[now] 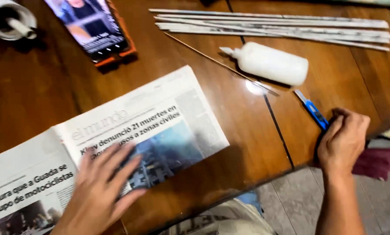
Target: Folding and cutting newspaper sheets into strips using a utility knife on a wooden table
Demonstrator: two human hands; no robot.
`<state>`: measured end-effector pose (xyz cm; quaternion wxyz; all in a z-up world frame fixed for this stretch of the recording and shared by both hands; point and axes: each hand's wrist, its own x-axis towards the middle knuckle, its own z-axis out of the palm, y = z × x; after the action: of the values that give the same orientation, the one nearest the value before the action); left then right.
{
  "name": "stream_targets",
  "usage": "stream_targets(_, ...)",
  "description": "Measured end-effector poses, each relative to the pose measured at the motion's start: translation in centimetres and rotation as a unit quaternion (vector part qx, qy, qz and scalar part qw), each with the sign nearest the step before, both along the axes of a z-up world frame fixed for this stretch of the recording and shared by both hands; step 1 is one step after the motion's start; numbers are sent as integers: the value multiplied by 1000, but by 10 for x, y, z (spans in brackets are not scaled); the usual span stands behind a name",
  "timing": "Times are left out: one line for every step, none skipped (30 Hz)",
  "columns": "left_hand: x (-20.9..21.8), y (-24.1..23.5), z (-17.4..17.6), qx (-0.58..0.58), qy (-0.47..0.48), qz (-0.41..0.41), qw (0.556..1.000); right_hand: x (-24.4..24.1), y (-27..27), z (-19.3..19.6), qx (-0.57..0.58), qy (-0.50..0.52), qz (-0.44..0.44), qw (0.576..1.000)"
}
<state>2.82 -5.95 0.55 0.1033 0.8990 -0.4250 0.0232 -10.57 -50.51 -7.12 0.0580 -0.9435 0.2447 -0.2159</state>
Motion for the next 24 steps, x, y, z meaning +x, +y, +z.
stream_targets(9, -21, 1, -23, 19, -69, 997, 0, 3, 2, 4, -29, 18, 999)
stream_targets(18, -41, 1, -46, 38, -138, 989, 1, 6, 5, 7, -57, 36, 998)
stream_targets(23, -58, 1, -48, 40, -143, 988, 0, 10, 7, 6, -55, 31, 998)
stream_targets(30, -75, 2, -87, 59, -146, 984, 0, 14, 10, 4, -33, 53, 998)
stream_targets(38, -91, 3, -126, 74, -148, 978, 3, 18, 11, 2, -16, 76, 997)
stream_targets(50, -100, -4, -127, 73, -152, 978, 1, 22, 13, 1, -17, 72, 997)
stream_targets(62, -107, -9, -92, 45, -73, 992, 1, 26, 14, 27, -3, 65, 998)
stream_targets(75, -114, -14, -56, 17, 8, 998, 2, 31, 15, 54, 11, 57, 997)
stream_targets(82, -111, -19, -57, 7, 9, 998, 2, 33, 15, 53, 2, 60, 997)
stream_targets(90, -108, -25, -53, -11, 80, 995, 3, 35, 14, 44, 0, 59, 997)
stream_targets(95, -104, -31, -48, -23, 152, 987, 1, 37, 14, 36, 5, 60, 998)
stream_targets(100, -102, -32, -48, -26, 156, 986, 5, 38, 12, 37, 1, 64, 997)
stream_targets(103, -99, -35, -57, -19, 169, 984, 6, 38, 10, 29, 3, 62, 998)
stream_targets(106, -96, -40, -67, -12, 183, 981, 6, 38, 8, 21, 5, 61, 998)
stream_targets(108, -96, -40, -66, -13, 186, 980, 10, 40, 7, 22, 5, 63, 998)
stream_targets(110, -96, -41, -72, 14, 186, 980, 14, 42, 7, 21, -4, 88, 996)
stream_targets(111, -96, -42, -78, 42, 185, 979, 17, 44, 6, 19, -12, 112, 993)
stream_targets(112, -95, -44, -78, 43, 187, 978, 23, 51, 9, 20, -10, 114, 993)
stream_targets(112, -95, -46, -94, 46, 183, 978, 28, 57, 13, 31, -5, 126, 992)
stream_targets(112, -95, -48, -109, 49, 179, 977, 33, 63, 17, 43, 0, 138, 990)
stream_targets(112, -95, -50, -110, 50, 178, 977, 36, 66, 17, 42, 0, 137, 990)
stream_targets(112, -95, -51, -136, 36, 154, 978, 39, 68, 17, 34, 9, 145, 989)
stream_targets(113, -95, -53, -161, 22, 129, 978, 42, 71, 18, 27, 18, 152, 988)
stream_targets(112, -96, -50, -161, 23, 128, 978, 46, 75, 21, 26, 19, 151, 988)
